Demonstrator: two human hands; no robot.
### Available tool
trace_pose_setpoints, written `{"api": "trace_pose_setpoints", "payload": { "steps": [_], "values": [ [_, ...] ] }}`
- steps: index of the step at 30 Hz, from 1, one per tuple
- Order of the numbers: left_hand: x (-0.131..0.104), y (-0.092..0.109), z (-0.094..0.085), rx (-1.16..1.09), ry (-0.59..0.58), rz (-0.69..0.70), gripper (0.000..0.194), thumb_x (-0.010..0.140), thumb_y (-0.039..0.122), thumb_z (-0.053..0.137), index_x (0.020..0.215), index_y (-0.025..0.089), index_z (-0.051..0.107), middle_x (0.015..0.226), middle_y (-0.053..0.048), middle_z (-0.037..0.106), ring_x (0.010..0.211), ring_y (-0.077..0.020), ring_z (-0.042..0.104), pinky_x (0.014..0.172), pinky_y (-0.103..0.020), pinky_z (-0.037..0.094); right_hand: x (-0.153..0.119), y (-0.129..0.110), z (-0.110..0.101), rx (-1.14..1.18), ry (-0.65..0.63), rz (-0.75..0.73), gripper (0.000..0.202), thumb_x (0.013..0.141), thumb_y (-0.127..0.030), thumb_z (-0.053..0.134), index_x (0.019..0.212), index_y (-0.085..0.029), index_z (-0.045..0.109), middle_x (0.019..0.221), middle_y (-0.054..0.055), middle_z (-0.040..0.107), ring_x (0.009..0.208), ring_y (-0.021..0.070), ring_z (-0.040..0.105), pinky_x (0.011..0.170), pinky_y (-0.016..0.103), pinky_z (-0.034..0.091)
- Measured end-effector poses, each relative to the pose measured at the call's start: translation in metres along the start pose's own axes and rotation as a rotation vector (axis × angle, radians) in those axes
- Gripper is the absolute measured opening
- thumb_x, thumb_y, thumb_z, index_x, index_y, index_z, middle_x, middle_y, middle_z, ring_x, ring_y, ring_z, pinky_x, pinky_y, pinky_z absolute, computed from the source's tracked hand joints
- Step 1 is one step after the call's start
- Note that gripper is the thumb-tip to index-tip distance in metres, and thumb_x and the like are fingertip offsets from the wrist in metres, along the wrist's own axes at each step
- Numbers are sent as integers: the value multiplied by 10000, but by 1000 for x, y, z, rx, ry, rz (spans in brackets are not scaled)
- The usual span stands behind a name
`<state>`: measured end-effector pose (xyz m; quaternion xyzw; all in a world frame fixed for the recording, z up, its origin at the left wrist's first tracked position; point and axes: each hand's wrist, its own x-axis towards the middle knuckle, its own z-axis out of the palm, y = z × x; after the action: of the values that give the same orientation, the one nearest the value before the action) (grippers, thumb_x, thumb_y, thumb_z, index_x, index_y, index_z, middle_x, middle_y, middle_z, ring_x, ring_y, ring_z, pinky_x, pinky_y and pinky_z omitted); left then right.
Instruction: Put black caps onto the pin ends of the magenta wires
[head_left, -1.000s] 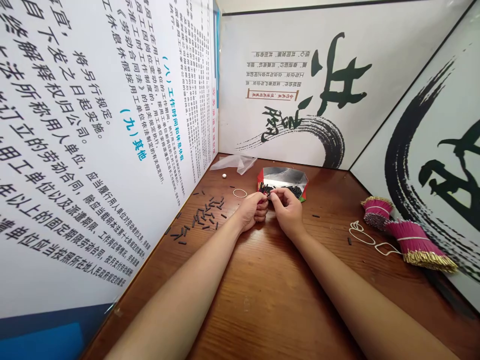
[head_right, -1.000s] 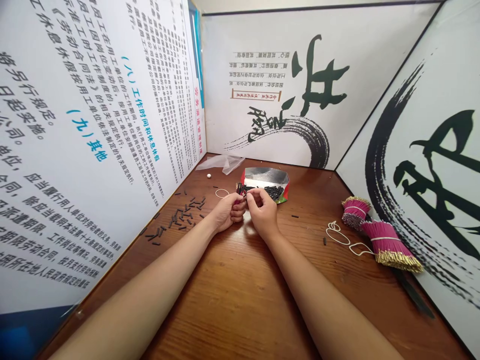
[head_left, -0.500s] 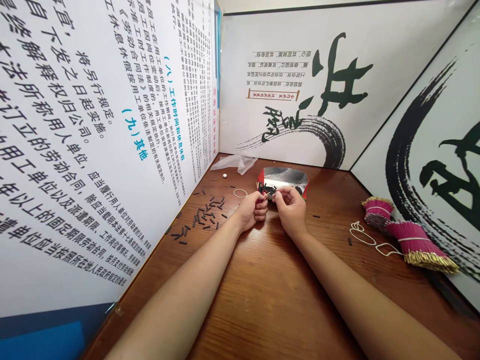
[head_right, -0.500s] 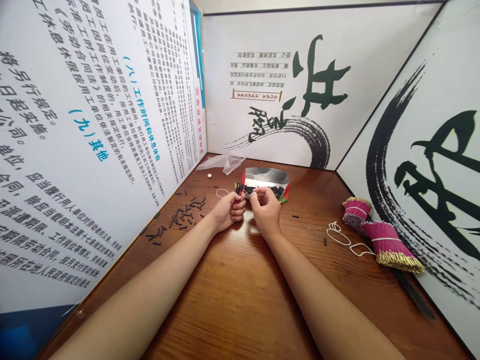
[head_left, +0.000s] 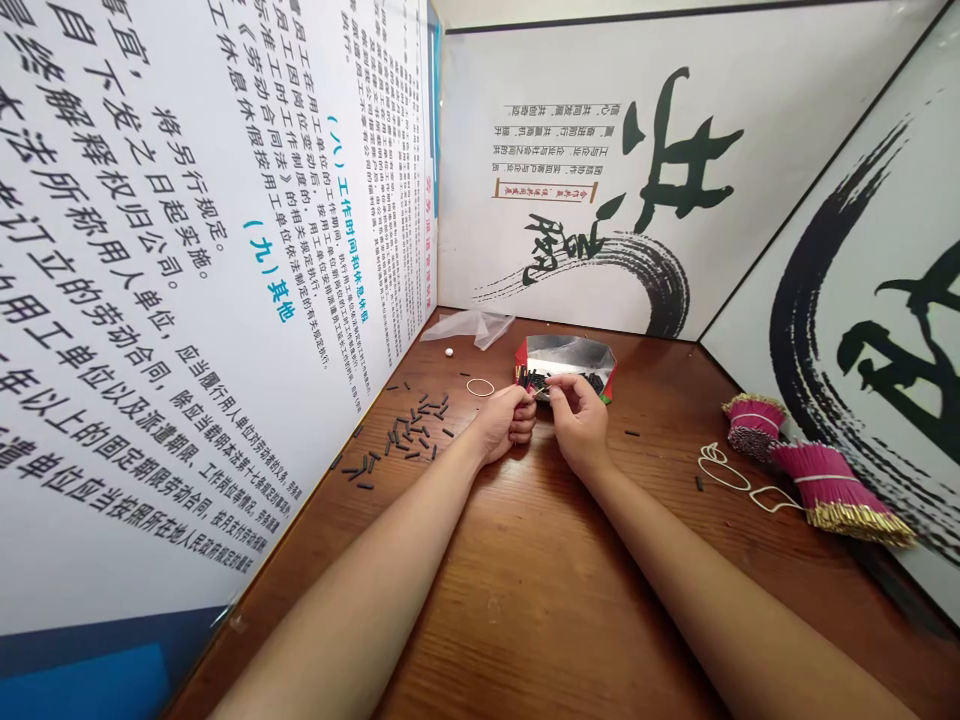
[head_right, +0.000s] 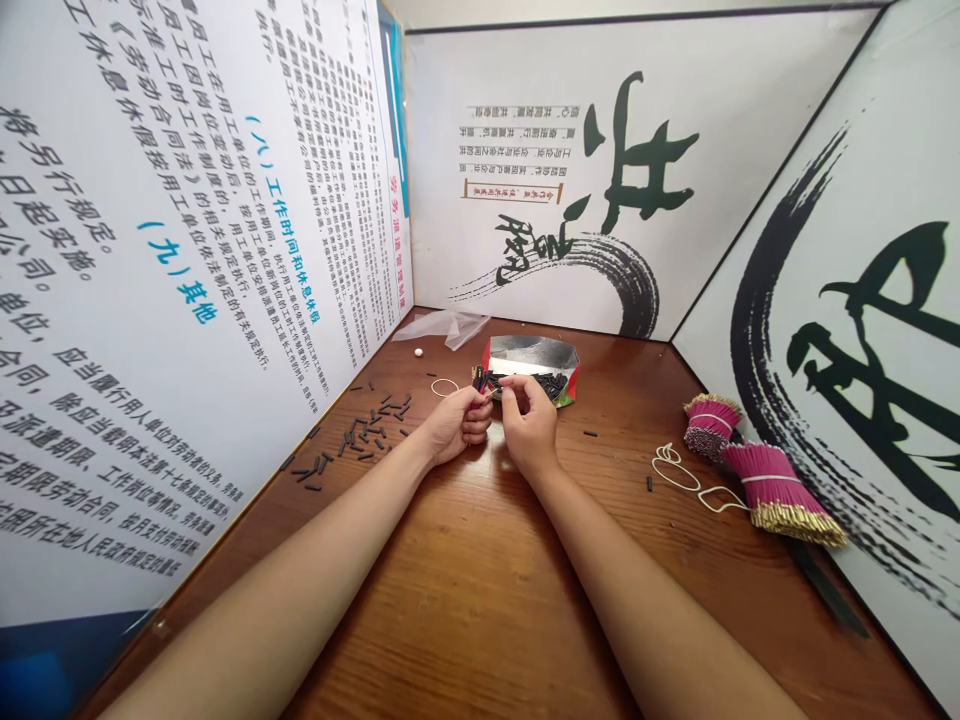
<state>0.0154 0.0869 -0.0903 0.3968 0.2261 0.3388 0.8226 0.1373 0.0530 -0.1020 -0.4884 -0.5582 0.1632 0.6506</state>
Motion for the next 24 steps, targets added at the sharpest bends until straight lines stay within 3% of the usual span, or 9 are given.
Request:
{"api": "trace_pose_setpoints", "payload": {
  "steps": [7, 24],
  "values": [
    [0, 0, 1, 14, 7, 5, 180, 752, 169, 455, 642, 202, 317, 481, 94, 234, 356, -37, 140, 353, -171, 108, 0, -2, 1, 23, 36, 2, 134, 858, -338, 536, 890, -214, 574, 788, 28, 608, 759, 181, 578, 682, 311, 475],
    [1, 0, 1, 27, 38, -19, 187, 754, 160, 446, 628, 201, 313, 483, 95, 222, 355, -36, 146, 349, -160, 117, -1, 4, 3, 58, -36, 6, 192, 859, -354, 585, 991, -217, 552, 836, 15, 631, 748, 157, 607, 709, 303, 489]
  ]
}}
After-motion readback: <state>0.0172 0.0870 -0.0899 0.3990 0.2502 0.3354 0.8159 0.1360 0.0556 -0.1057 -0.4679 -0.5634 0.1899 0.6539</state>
